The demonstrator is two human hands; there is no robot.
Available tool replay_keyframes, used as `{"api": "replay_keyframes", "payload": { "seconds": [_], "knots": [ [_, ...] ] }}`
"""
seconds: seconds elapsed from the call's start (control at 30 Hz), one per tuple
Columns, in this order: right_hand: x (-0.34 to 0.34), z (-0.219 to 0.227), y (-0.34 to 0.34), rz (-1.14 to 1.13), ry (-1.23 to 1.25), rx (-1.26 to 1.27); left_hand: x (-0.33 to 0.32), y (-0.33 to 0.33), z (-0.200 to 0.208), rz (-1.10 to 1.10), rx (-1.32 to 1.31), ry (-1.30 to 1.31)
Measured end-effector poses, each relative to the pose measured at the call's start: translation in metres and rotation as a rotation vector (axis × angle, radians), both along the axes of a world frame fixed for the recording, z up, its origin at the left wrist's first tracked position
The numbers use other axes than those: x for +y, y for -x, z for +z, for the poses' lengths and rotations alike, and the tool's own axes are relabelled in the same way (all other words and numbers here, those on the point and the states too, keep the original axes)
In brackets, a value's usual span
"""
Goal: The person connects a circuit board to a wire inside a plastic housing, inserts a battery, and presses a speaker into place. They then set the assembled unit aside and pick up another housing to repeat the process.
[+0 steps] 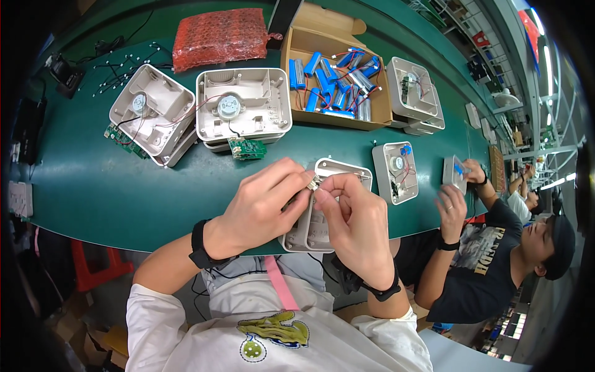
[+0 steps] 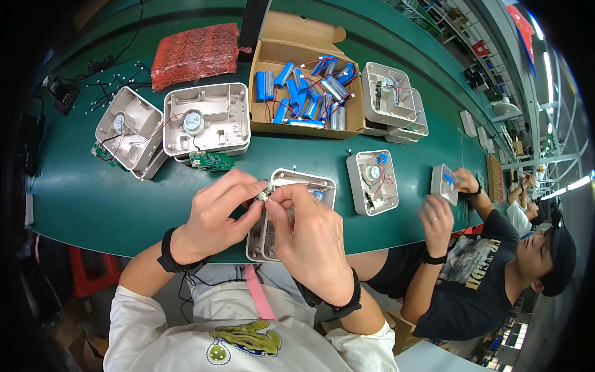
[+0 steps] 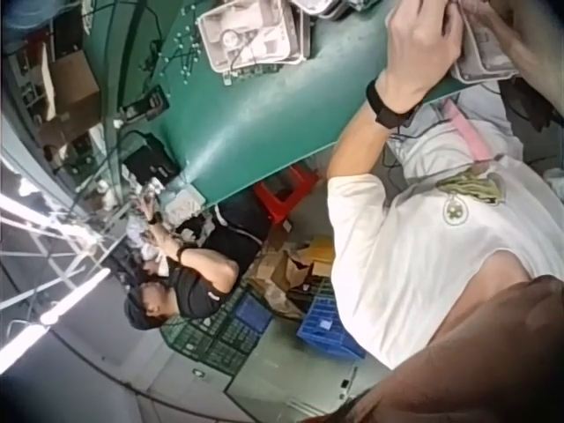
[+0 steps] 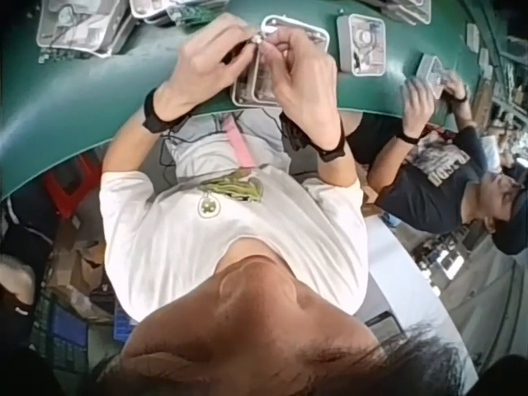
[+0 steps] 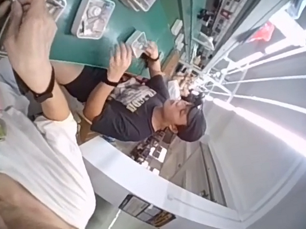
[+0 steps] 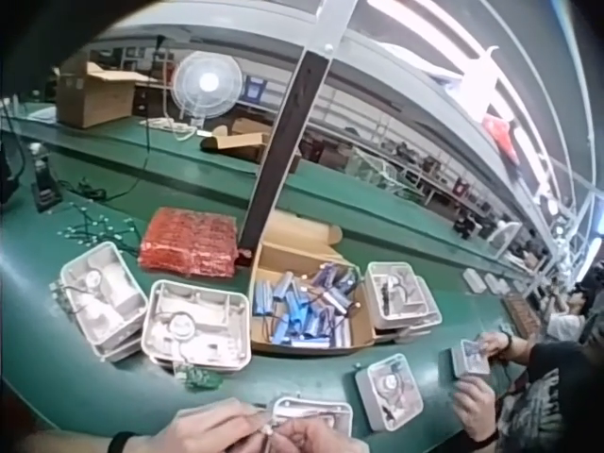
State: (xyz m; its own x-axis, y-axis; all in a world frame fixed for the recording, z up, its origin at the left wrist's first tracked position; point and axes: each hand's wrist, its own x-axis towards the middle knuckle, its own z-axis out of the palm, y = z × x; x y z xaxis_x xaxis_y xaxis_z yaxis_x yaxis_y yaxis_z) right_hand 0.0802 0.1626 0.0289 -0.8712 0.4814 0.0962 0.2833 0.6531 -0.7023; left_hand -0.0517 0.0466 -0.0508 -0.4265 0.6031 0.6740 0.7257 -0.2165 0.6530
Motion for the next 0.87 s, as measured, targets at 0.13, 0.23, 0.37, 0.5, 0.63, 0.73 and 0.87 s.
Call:
{"api": "replay_keyframes", "payload": {
  "seconds": [0.13, 0.23, 0.37, 0.5, 0.63, 0.73, 0.87],
  "knots": [
    [-0.005, -0.01, -0.002, -0.029, 0.015, 0.028, -0.001, 0.0, 0.0, -0.011, 0.016, -0.006],
    [-0.005, -0.016, -0.002, -0.033, -0.001, 0.059, 0.002, 0.0, 0.0, -0.015, 0.036, -0.022],
    [-0.002, -0.016, 0.001, -0.012, 0.009, 0.074, 0.0, 0.001, 0.002, -0.034, -0.024, 0.018],
    [0.006, 0.016, -0.007, 0.011, -0.12, -0.03, -0.003, 0.002, 0.008, -0.097, -0.24, 0.1],
    [0.012, 0.028, -0.056, -0.037, -0.381, 0.055, -0.007, 0.005, 0.018, -0.153, -0.348, 0.169],
    [-0.027, 0.003, -0.072, -0.134, -0.458, -0.039, -0.001, 0.005, 0.019, -0.189, -0.425, 0.22],
    [-0.054, -0.032, -0.059, -0.245, -0.328, 0.025, -0.006, 0.002, 0.03, -0.163, -0.616, 0.419]
  ]
}}
